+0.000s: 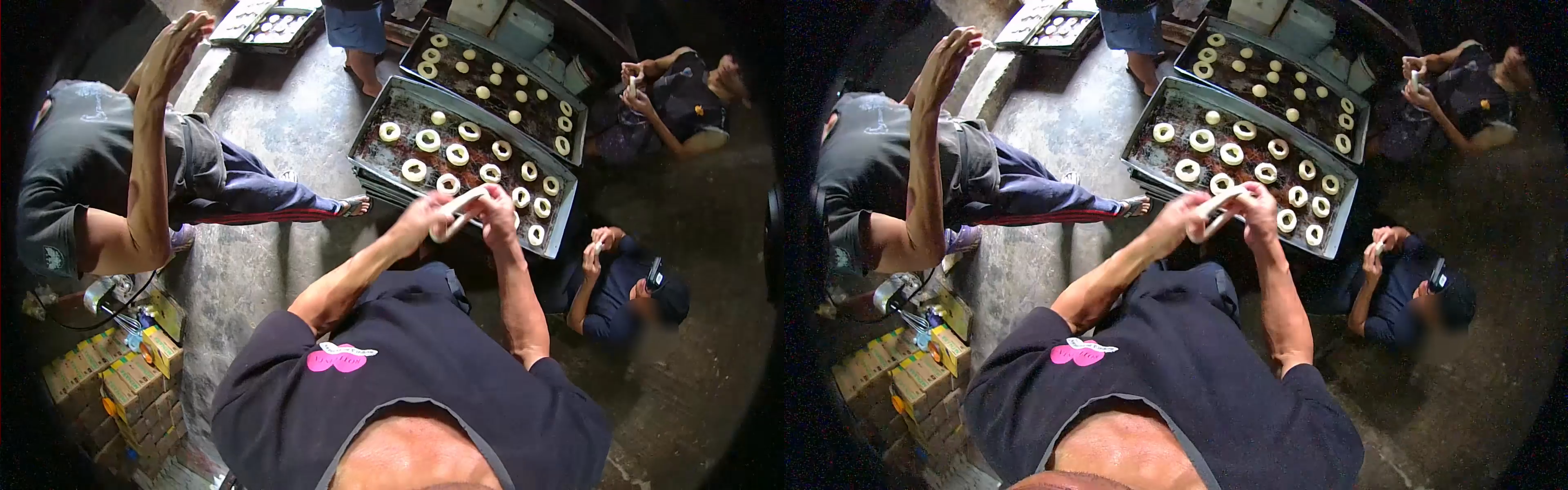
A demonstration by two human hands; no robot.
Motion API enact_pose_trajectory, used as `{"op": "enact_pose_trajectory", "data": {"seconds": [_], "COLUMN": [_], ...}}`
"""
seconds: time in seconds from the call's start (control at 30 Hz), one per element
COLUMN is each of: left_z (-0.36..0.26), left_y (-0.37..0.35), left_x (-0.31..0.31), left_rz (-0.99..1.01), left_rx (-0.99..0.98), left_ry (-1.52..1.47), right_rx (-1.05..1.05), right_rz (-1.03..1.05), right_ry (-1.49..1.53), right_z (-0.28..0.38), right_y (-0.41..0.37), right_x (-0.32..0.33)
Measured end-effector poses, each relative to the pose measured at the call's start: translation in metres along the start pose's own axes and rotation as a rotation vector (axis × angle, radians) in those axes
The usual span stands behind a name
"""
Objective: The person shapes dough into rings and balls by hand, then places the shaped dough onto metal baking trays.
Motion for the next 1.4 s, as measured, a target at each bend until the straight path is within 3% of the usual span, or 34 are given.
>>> {"op": "enact_pose_trajectory", "data": {"seconds": [0.03,0.07,0.13,0.17,0.2,0.27,0.3,0.33,0.4,0.43,0.53,0.57,0.6,0.67,0.8,0.93,1.0,1.03,1.1,1.17,1.2,1.27,1.33,1.4], "left_z": [-0.001,-0.003,-0.034,-0.041,-0.041,-0.018,-0.006,-0.003,-0.011,-0.015,0.033,0.036,0.032,0.060,0.101,0.124,0.146,0.151,0.168,0.171,0.170,0.152,0.139,0.132], "left_y": [-0.009,-0.008,0.005,0.012,0.012,0.005,0.008,0.011,0.024,0.027,0.043,0.042,0.036,0.006,-0.076,-0.147,-0.167,-0.172,-0.182,-0.182,-0.174,-0.147,-0.121,-0.096], "left_x": [-0.010,-0.008,0.003,0.023,0.033,0.026,0.017,0.022,0.060,0.071,0.111,0.120,0.123,0.153,0.175,0.152,0.138,0.131,0.122,0.116,0.117,0.116,0.123,0.136], "left_rz": [0.102,0.160,-0.005,-0.073,-0.007,0.015,0.143,0.138,-0.092,-0.103,-0.240,-0.377,-0.533,-0.857,-0.986,-1.162,-1.198,-1.175,-1.129,-1.085,-1.076,-1.045,-0.971,-0.913], "left_rx": [0.116,0.173,-0.161,-0.171,-0.102,0.235,0.288,0.304,0.055,-0.021,-0.073,0.072,0.193,0.203,0.207,0.397,0.490,0.575,0.658,0.695,0.711,0.714,0.583,0.545], "left_ry": [0.146,0.043,-0.265,-0.430,-0.561,-0.191,-0.082,-0.065,-0.141,-0.234,-0.426,-0.247,0.024,0.074,0.088,0.036,0.055,0.109,0.210,0.220,0.211,0.200,0.218,0.342], "right_rx": [0.035,0.047,-0.096,-0.254,-0.346,-0.223,-0.197,-0.236,-0.336,-0.379,-0.249,-0.174,-0.226,-0.122,-0.201,-0.168,0.201,-0.210,-0.179,-0.118,0.197,0.051,0.114,0.008], "right_rz": [0.069,0.069,0.271,0.230,0.240,0.102,0.192,0.215,0.325,0.292,0.278,0.261,0.242,0.171,0.160,0.127,0.173,0.086,0.142,0.213,0.032,-0.191,-0.361,-0.169], "right_ry": [0.121,0.352,0.224,0.034,0.010,0.020,0.159,-0.059,-0.446,-0.323,-0.569,-0.767,-0.964,-0.998,-0.790,-0.663,-1.010,-0.718,-0.763,-0.879,-1.053,-1.121,-1.214,-1.439], "right_z": [0.010,0.005,-0.005,-0.007,-0.006,0.003,0.005,0.005,-0.002,-0.004,-0.008,-0.036,-0.032,-0.081,-0.153,-0.204,-0.258,-0.266,-0.261,-0.214,-0.177,-0.146,-0.134,-0.142], "right_y": [0.002,0.000,-0.009,-0.018,-0.017,0.003,0.012,0.015,0.028,0.038,0.091,0.117,0.131,0.168,0.236,0.275,0.291,0.295,0.294,0.295,0.299,0.338,0.363,0.378], "right_x": [-0.004,-0.020,-0.032,-0.041,-0.040,-0.021,-0.014,-0.010,0.006,0.010,-0.019,-0.019,-0.043,-0.065,-0.083,-0.089,-0.063,-0.053,-0.032,-0.014,-0.006,0.030,0.057,0.061]}}
Point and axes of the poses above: each hand's wrist, its own y-axis towards the middle knuckle, its own x-axis out of the back of the hand, z = x × y, the point moved 2 cm from there along y, towards the middle knuckle, and after that the axes turned 5 degrees about z, right-handed, at the moved point
